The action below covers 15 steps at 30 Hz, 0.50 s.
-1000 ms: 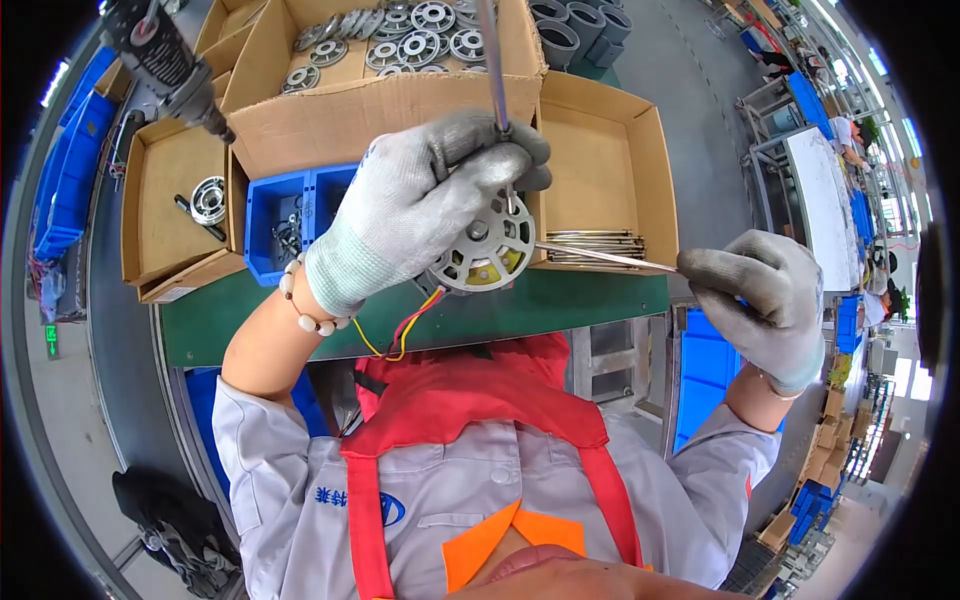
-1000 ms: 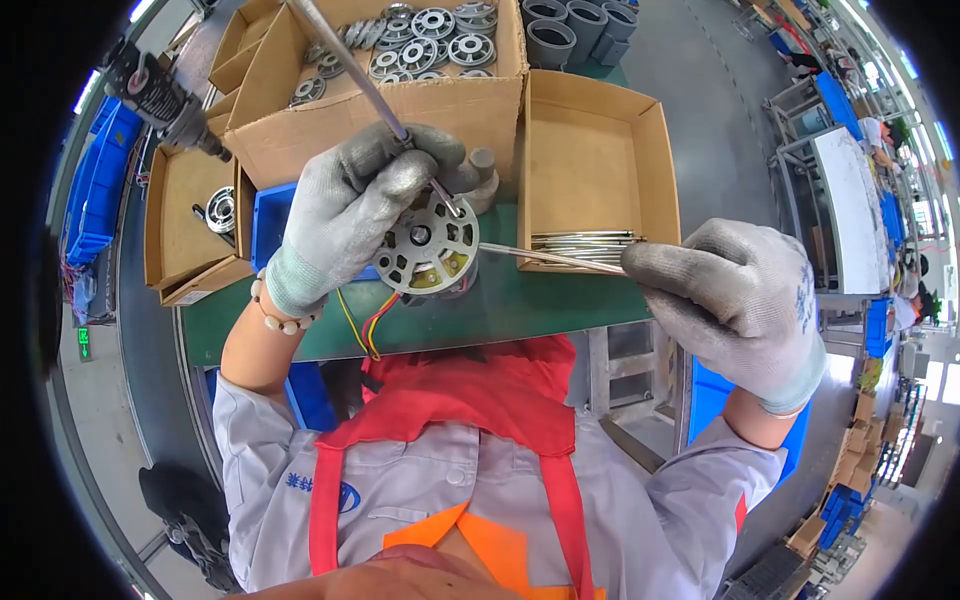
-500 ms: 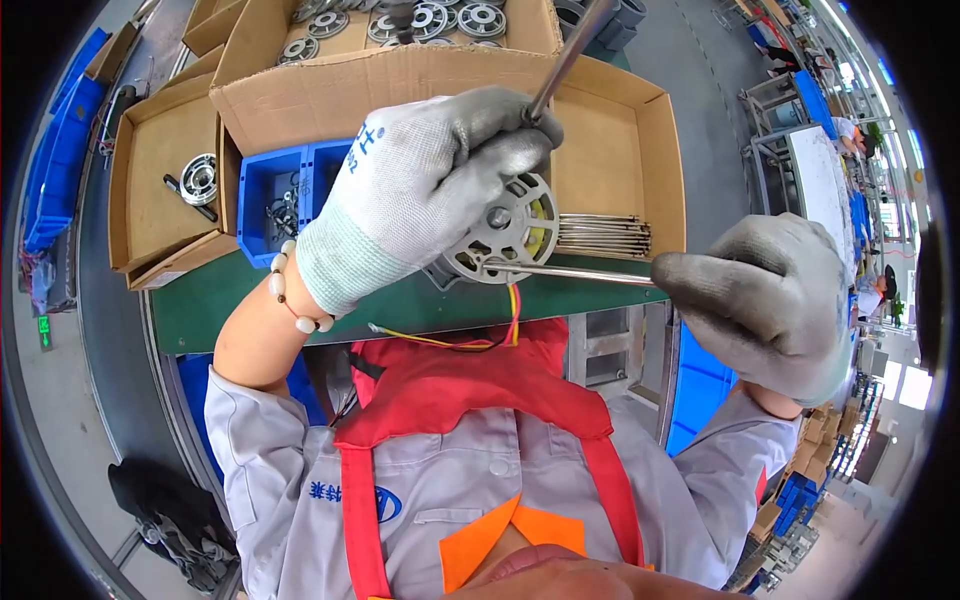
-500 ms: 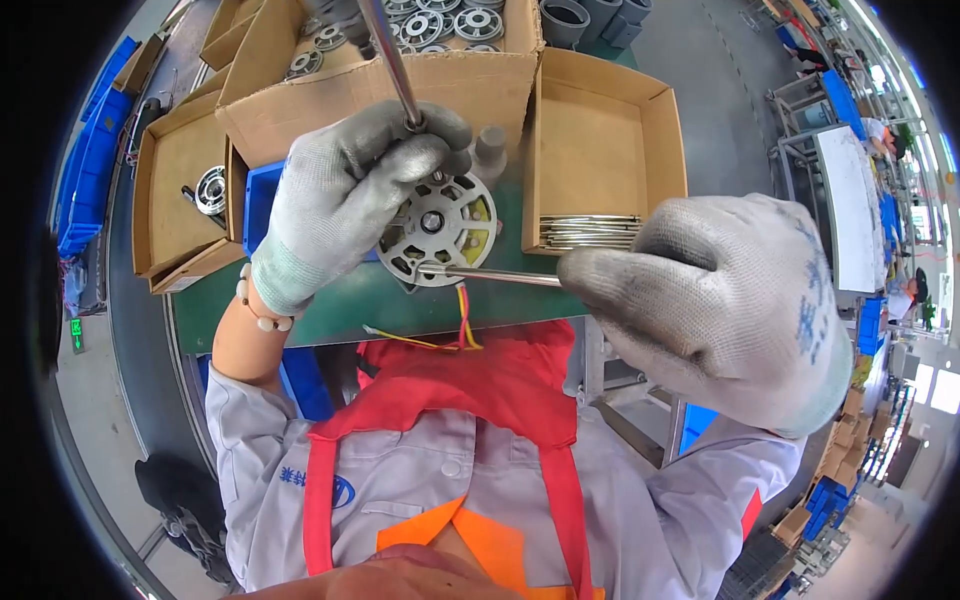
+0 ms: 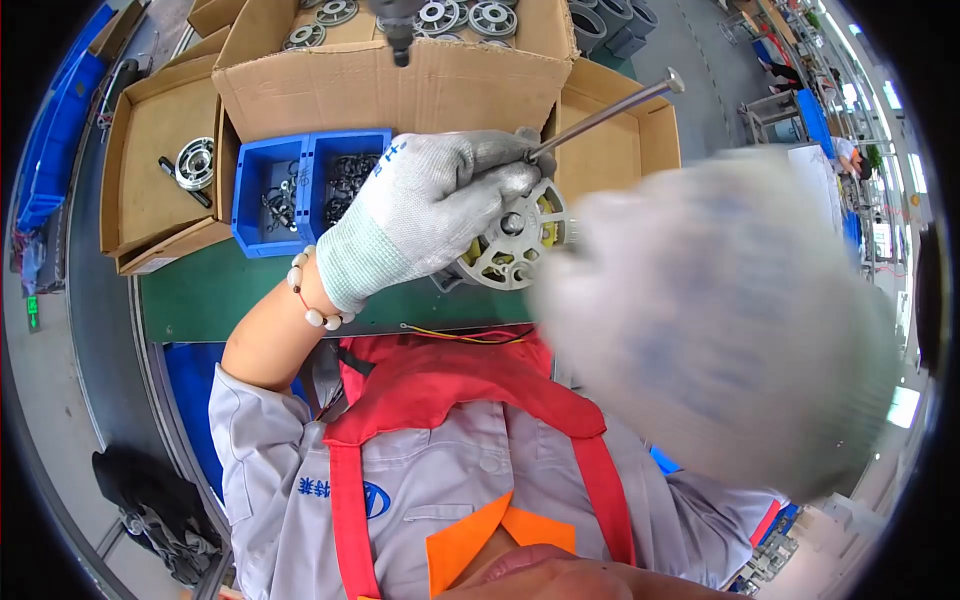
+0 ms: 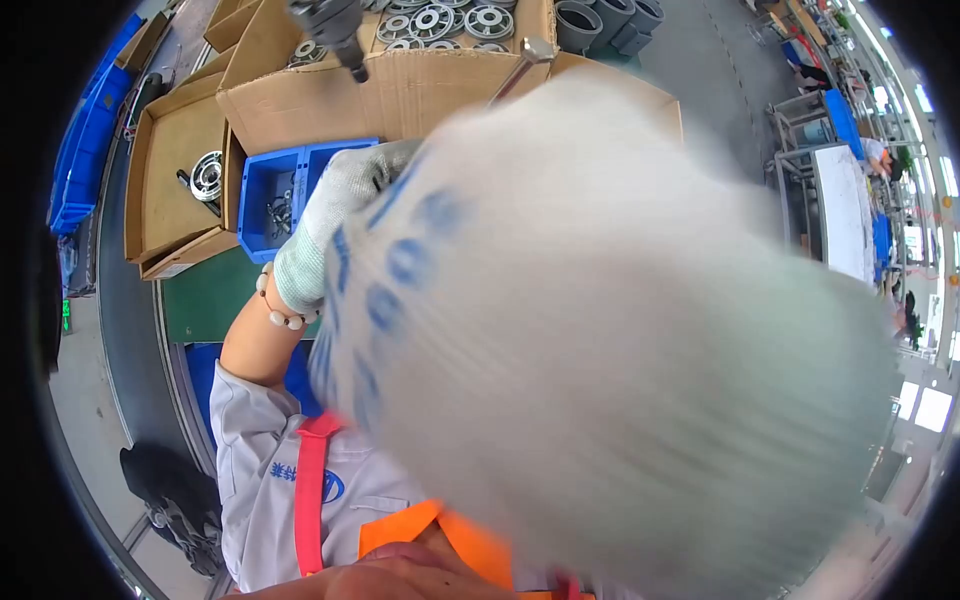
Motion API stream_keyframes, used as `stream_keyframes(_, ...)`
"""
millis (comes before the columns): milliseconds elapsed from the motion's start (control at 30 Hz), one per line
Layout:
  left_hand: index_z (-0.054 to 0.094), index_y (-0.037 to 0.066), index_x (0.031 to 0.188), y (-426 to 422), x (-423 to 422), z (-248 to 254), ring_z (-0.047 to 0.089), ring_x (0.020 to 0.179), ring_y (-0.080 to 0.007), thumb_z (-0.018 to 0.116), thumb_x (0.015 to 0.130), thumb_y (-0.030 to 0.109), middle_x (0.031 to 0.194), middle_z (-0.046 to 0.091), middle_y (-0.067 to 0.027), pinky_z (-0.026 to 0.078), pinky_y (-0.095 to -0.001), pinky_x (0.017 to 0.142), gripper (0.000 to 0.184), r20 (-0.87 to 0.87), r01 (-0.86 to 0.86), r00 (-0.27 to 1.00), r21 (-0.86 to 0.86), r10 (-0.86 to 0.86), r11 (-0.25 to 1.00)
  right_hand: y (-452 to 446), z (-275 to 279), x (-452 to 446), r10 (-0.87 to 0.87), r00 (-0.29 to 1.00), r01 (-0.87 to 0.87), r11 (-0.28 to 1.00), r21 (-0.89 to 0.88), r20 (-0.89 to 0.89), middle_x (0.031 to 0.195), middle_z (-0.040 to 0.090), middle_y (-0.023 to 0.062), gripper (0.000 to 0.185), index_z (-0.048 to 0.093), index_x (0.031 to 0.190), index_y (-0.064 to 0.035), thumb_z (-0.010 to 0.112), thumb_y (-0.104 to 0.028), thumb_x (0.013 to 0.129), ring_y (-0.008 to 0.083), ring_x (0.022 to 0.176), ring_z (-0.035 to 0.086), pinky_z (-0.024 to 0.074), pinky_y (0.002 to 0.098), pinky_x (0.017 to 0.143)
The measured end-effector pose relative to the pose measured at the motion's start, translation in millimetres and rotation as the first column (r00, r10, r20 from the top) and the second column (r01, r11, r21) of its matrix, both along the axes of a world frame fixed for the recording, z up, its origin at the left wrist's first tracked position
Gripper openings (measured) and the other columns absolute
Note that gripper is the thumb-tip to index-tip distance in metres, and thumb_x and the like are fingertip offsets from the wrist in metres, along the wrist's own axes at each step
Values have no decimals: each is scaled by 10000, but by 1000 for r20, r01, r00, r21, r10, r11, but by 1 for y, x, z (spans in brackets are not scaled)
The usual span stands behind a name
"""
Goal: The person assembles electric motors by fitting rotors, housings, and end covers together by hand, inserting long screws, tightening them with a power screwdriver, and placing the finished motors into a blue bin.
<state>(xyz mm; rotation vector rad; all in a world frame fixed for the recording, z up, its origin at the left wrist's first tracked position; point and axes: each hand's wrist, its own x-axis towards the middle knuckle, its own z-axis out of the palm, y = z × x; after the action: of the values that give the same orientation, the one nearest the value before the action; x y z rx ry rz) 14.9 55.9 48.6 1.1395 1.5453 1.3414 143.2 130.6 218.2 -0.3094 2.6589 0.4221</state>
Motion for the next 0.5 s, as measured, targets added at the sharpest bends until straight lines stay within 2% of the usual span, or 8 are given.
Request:
stream_keyframes(33, 685, 18, 1137, 0, -2, -7, 682, 805, -152, 600, 963, 219, 883, 714, -124, 543, -286, 765, 279, 1, 9, 1000, 92, -9, 996, -11, -6, -21, -62, 964, 20, 987, 160, 259, 781, 589, 33, 160, 656, 889, -106, 663, -183, 749, 192, 705, 646, 490, 326, 570)
stream_keyframes(100, 685, 9, 1143, 1, -5, -18, 682, 882, -130, 597, 966, 211, 930, 721, -124, 539, -284, 816, 282, -4, 9, 1000, 164, -8, 986, 27, -57, -2, 154, 959, -236, 900, -367, -238, 819, 618, 63, 189, 644, 935, -82, 684, -158, 767, 210, 739, 672, 525, 333, 598)
stream_keyframes(133, 682, -2, 1144, 1, -4, -21, 682, 916, -137, 600, 962, 202, 954, 723, -127, 536, -288, 838, 285, 119, 11, 992, 155, -30, 988, 33, -65, 1, 159, 961, -236, 898, -371, -227, 819, 618, 63, 189, 644, 935, -82, 684, -158, 767, 210, 739, 672, 525, 333, 598)
stream_keyframes(200, 672, -34, 1138, 0, -2, -30, 691, 941, -176, 617, 944, 162, 1002, 723, -138, 534, -305, 857, 282, 326, -11, 944, 194, -54, 981, 43, -74, 1, -149, 986, 41, 654, -756, -75, 872, 653, 93, 191, 664, 932, -55, 729, -157, 784, 246, 762, 691, 550, 367, 646)
stream_keyframes(300, 626, -29, 1124, -2, -3, -29, 629, 974, -112, 531, 979, 93, 1080, 688, -94, 507, -275, 881, 212, 321, 37, 943, 159, -87, 987, 67, -92, 17, -283, 958, 108, 239, -965, 37, 964, 686, 113, 214, 718, 951, -31, 785, -142, 781, 259, 803, 707, 554, 337, 666)
stream_keyframes(367, 611, -37, 1105, -2, 0, -33, 634, 1023, -151, 503, 974, 61, 1082, 685, -110, 502, -306, 918, 196, 358, 7, 932, 135, -56, 991, 70, -107, 29, -314, 948, 49, 293, -955, -48, 959, 681, 101, 221, 724, 966, -47, 761, -119, 761, 251, 774, 690, 543, 342, 627)
stream_keyframes(433, 601, -56, 1114, 2, 1, -39, 633, 1080, -201, 476, 971, 44, 1076, 682, -132, 485, -351, 973, 215, 127, 26, 990, 276, -63, 961, 65, -116, 35, -338, 931, -14, 344, -939, -137, 953, 677, 88, 243, 729, 981, -63, 738, -96, 741, 244, 744, 672, 531, 348, 589)
stream_keyframes(500, 598, -64, 1112, -1, 0, -32, 625, 1123, -235, 464, 961, 24, 1091, 680, -168, 462, -388, 1013, 221, 221, 27, 972, 207, -73, 978, 52, -124, 32, -317, 806, -194, 656, -730, -499, 849, 667, 55, 355, 743, 951, -84, 770, -111, 597, 187, 697, 654, 492, 311, 509)
